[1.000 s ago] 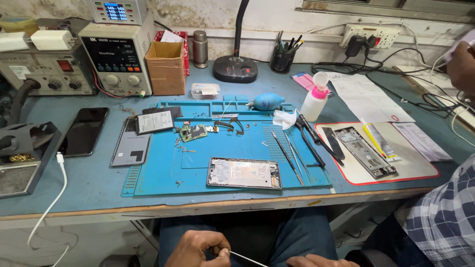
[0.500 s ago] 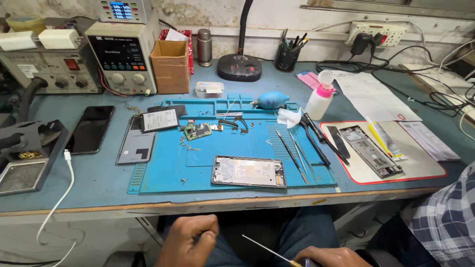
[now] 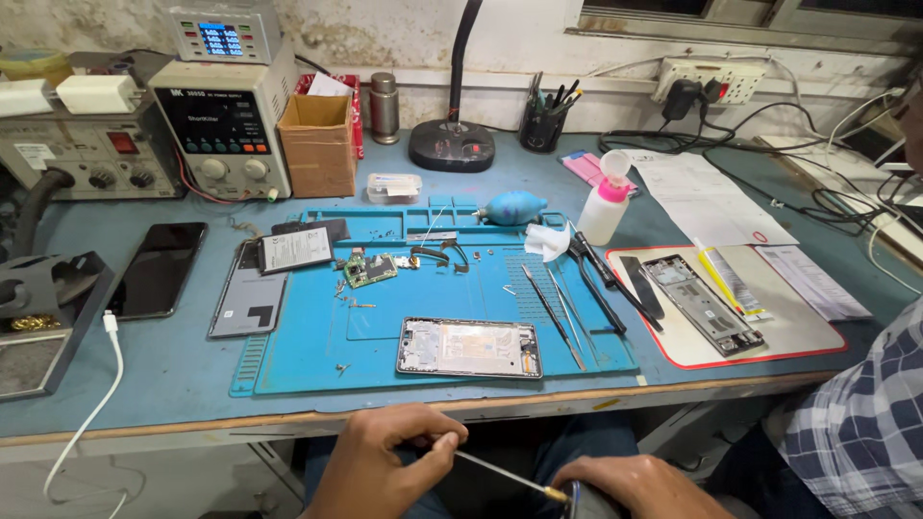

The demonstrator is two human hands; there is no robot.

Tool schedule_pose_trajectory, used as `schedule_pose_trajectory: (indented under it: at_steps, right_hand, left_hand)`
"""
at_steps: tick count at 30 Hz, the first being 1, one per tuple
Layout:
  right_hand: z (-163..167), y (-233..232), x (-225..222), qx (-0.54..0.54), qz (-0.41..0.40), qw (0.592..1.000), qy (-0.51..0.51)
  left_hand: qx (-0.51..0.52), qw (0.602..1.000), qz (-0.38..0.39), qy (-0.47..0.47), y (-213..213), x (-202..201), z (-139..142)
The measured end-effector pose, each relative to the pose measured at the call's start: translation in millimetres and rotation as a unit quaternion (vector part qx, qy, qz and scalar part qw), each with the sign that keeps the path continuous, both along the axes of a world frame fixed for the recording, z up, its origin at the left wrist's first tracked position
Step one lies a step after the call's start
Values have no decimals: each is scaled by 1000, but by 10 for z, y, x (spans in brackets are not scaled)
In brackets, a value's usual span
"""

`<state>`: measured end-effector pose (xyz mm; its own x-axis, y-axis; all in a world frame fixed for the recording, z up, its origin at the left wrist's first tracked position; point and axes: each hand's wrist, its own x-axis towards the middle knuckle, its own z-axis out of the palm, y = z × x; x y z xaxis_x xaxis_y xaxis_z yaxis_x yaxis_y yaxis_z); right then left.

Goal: The person works on a disassembled smartphone frame on a repair mat, using a heated tool to work along the frame edges while holding the phone steady. They then pick up an adhesive tube and squeeze adhesive around the phone frame, capping the tube at the end.

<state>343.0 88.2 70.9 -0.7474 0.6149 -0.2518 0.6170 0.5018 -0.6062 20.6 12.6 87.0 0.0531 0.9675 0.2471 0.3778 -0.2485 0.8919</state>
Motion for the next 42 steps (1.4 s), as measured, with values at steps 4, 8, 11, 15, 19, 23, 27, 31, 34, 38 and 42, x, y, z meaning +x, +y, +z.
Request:
schedule_pose_trajectory:
  at_steps: [4, 8, 11, 15, 19, 23, 27, 31, 34, 38, 42]
  right_hand:
    - [299, -7, -136, 49, 3, 999, 6]
    - [500, 28, -273, 115, 13, 993, -33]
    - [628, 42, -315, 90, -18, 993, -69]
    - [729, 67, -354, 58, 40, 997, 14]
    - [749, 44, -350, 19, 43, 999, 19]
    - [731, 28, -331, -17, 38, 999, 8]
    - [716, 19, -315, -1, 18, 999, 33]
    - [744, 23, -261, 28, -72, 997, 6]
    - [715, 11, -264, 21, -112, 993, -3]
    - [638, 18, -296, 51, -118, 992, 5]
    - [588, 57, -270, 47, -117, 992, 20]
  left_hand:
    - [-75, 995, -65, 31, 48, -24, 54]
    - [-4, 983, -88, 160, 97, -61, -17]
    - [71, 973, -126, 179, 108, -118, -90]
    - [93, 969, -158, 168, 91, -199, -158]
    - [121, 965, -173, 158, 36, -267, -205]
    - [94, 972, -146, 159, -13, -249, -243]
    - [148, 976, -90, 130, 8, -298, -210]
    - [36, 997, 22, 71, 17, -542, -153]
    - [28, 993, 14, 116, -13, -544, -198]
    - [82, 993, 18, 86, -42, -514, -241]
    - [35, 996, 69, 53, -97, -634, -278]
